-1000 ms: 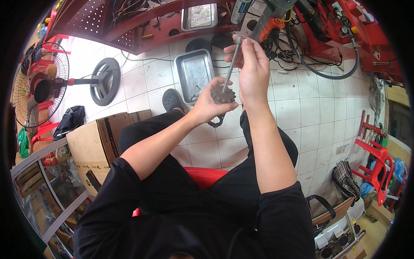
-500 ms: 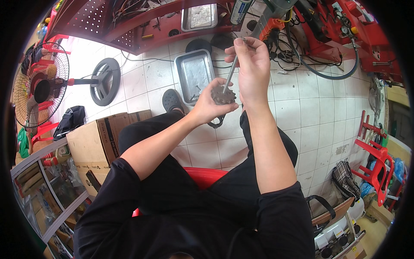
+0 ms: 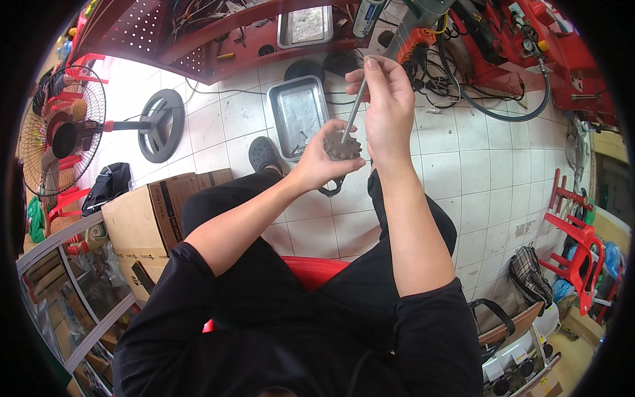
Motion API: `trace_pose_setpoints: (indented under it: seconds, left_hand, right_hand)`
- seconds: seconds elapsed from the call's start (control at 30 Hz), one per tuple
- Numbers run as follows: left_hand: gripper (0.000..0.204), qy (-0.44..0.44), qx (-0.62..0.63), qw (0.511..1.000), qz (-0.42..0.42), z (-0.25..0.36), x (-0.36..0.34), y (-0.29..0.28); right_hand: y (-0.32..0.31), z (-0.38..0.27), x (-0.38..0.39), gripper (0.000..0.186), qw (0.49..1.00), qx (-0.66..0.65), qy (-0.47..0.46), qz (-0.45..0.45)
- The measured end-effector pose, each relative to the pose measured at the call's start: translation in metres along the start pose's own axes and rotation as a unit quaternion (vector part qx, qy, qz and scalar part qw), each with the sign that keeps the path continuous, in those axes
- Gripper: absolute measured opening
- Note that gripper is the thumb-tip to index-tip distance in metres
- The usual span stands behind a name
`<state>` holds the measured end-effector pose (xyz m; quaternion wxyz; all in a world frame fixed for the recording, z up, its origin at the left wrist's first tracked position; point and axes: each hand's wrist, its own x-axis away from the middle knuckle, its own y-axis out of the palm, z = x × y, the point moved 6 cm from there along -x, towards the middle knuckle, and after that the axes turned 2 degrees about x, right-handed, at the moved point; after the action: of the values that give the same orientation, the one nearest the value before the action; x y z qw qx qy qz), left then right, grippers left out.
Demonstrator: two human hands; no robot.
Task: The person sits on a red chair in a workshop and uses a T-handle wrench to tighten a bolt on a metal gear assembly. They rotate the gear to check the fit and then place the wrench into a metal tray on the floor.
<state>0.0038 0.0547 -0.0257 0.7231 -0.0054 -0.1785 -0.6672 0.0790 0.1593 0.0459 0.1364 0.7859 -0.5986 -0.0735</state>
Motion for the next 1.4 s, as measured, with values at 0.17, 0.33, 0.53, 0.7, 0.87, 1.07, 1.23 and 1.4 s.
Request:
trace_pose_setpoints:
  seconds: [0.17,0.33,0.53,0.7,0.87,1.07,1.23,1.4]
  left_hand:
    - [0.057,-0.017,0.013,1.000,-0.003,0.000,0.001,0.000]
    - [0.057,-0.022,0.008,1.000,-0.002,0.002,0.003,0.000]
    - [0.063,0.007,0.008,1.000,0.005,0.001,0.000,-0.001]
    - [0.063,0.005,-0.002,1.000,0.004,0.001,0.000,0.000]
    - [0.063,0.004,0.007,1.000,0.006,0.002,0.000,0.000]
    - [0.067,-0.003,-0.005,1.000,0.013,0.001,0.000,0.000]
    - [0.059,-0.043,0.058,0.997,-0.015,-0.021,-0.002,-0.001]
    - [0.048,-0.091,0.190,0.974,-0.083,-0.030,-0.001,0.006]
  right_hand:
    - [0.001,-0.004,0.002,0.025,1.000,0.013,-0.019,0.015]
    - [0.000,0.000,0.000,0.027,1.000,0.010,-0.013,0.003]
    - [0.000,0.000,0.001,0.026,1.000,0.011,-0.012,0.005]
    - [-0.001,0.002,0.000,0.028,1.000,-0.002,-0.004,-0.006]
    - [0.001,-0.002,0.001,0.027,1.000,0.009,-0.003,0.004]
    - [0.004,-0.001,0.001,0.031,1.000,0.008,0.007,-0.015]
    - [0.004,0.006,0.001,0.033,0.996,-0.028,0.074,-0.043]
    - [0.009,0.004,0.001,0.032,0.996,0.031,0.048,-0.064]
